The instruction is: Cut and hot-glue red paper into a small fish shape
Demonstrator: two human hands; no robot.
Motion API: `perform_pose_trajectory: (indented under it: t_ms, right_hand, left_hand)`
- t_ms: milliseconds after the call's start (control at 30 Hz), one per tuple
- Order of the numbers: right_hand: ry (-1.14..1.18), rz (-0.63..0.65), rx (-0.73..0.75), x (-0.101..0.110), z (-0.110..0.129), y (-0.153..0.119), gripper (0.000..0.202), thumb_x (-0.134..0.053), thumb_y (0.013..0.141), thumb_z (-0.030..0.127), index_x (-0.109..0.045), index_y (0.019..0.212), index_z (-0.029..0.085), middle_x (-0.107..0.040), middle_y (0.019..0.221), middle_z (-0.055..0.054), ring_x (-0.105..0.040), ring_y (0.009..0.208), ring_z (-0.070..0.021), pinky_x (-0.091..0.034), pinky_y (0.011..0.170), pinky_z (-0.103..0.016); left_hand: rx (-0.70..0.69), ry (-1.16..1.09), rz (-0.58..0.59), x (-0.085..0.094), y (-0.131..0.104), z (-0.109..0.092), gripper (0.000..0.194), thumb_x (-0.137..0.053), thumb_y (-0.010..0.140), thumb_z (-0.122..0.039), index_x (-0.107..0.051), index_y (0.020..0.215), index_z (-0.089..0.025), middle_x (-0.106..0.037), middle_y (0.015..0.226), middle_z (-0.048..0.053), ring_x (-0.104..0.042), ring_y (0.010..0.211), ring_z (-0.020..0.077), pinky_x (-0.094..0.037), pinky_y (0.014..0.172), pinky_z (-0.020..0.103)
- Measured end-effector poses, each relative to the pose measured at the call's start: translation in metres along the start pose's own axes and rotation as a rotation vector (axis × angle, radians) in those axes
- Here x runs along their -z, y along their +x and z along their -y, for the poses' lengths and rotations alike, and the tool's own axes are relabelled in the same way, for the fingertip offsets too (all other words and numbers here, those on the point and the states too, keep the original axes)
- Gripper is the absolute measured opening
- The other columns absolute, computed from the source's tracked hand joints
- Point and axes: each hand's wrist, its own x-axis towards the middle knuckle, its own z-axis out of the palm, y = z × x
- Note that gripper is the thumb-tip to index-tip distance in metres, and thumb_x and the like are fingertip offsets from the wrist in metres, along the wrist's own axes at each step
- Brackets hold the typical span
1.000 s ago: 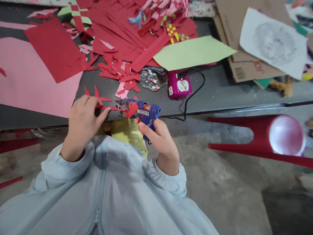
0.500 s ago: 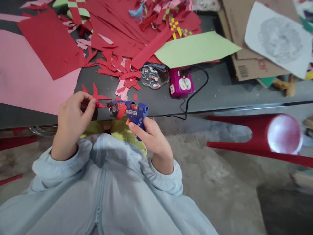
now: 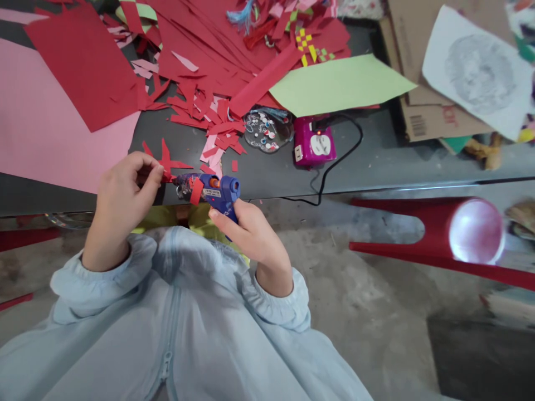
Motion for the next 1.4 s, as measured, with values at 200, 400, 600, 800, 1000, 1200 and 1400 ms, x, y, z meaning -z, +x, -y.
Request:
perform_pose_trajectory:
  t_ms: [200,400,600,800,1000,1200,1400]
  right_hand:
    - [-0.115,-0.028,-0.042,0.0,0.007,-0.001,0.04,-0.048,0.094,0.05,-0.042,0.066,0.023,-0.047,0.06,0.003,-0.041,0.057,-0.0116,-0.03,0.057,-0.03]
    - [-0.15,-0.028,-0.059,0.0,0.012,-0.001,0.039,-0.047,0.093,0.051,-0.04,0.066,0.023,-0.047,0.059,0.003,-0.04,0.057,-0.0117,-0.03,0.057,-0.031]
    - [-0.153,-0.031,-0.066,-0.001,0.011,-0.002,0.04,-0.047,0.093,0.052,-0.04,0.066,0.023,-0.047,0.06,0.003,-0.041,0.057,-0.0118,-0.03,0.057,-0.03]
    - [-0.148,-0.049,-0.076,-0.001,0.012,-0.003,0.041,-0.048,0.093,0.054,-0.04,0.067,0.023,-0.051,0.062,0.002,-0.043,0.058,-0.0122,-0.031,0.058,-0.031]
    - [-0.113,-0.039,-0.073,-0.002,0.013,-0.003,0.042,-0.049,0.094,0.053,-0.042,0.066,0.023,-0.05,0.061,0.003,-0.042,0.057,-0.0111,-0.032,0.057,-0.029]
    - [-0.006,-0.068,-0.079,-0.002,0.012,-0.004,0.041,-0.053,0.093,0.054,-0.047,0.068,0.022,-0.052,0.062,0.002,-0.045,0.06,-0.0117,-0.035,0.058,-0.029]
    - [0.191,-0.152,-0.013,0.004,0.012,-0.009,0.029,-0.057,0.094,0.047,-0.059,0.082,0.021,-0.055,0.066,0.002,-0.049,0.061,-0.012,-0.04,0.059,-0.028]
  left_hand:
    - [-0.012,-0.03,0.013,0.001,0.0,0.002,0.012,-0.052,0.093,-0.028,-0.058,0.085,-0.022,-0.07,0.082,-0.001,-0.064,0.076,0.0149,-0.047,0.072,0.028]
    - [-0.009,-0.035,0.021,0.001,0.0,0.002,0.012,-0.051,0.094,-0.029,-0.058,0.086,-0.023,-0.071,0.084,-0.001,-0.064,0.077,0.0151,-0.047,0.073,0.028]
    - [-0.014,-0.03,0.027,0.002,0.0,0.001,0.012,-0.052,0.094,-0.028,-0.058,0.086,-0.022,-0.071,0.084,0.0,-0.063,0.077,0.0155,-0.046,0.073,0.029]
    - [0.001,-0.019,0.037,0.002,0.0,0.0,0.013,-0.051,0.094,-0.029,-0.058,0.086,-0.023,-0.07,0.084,0.0,-0.062,0.076,0.0157,-0.046,0.073,0.029]
    - [-0.005,-0.014,0.039,0.003,-0.001,-0.001,0.012,-0.051,0.095,-0.028,-0.057,0.085,-0.023,-0.07,0.083,0.0,-0.061,0.075,0.0154,-0.046,0.073,0.029]
    - [-0.015,0.018,0.042,0.003,-0.001,-0.001,0.012,-0.05,0.094,-0.028,-0.057,0.085,-0.024,-0.068,0.084,0.001,-0.061,0.076,0.0171,-0.046,0.072,0.03]
    - [-0.038,0.041,0.047,0.004,-0.002,-0.001,0.015,-0.049,0.095,-0.029,-0.057,0.085,-0.023,-0.067,0.084,0.002,-0.061,0.077,0.017,-0.046,0.072,0.03]
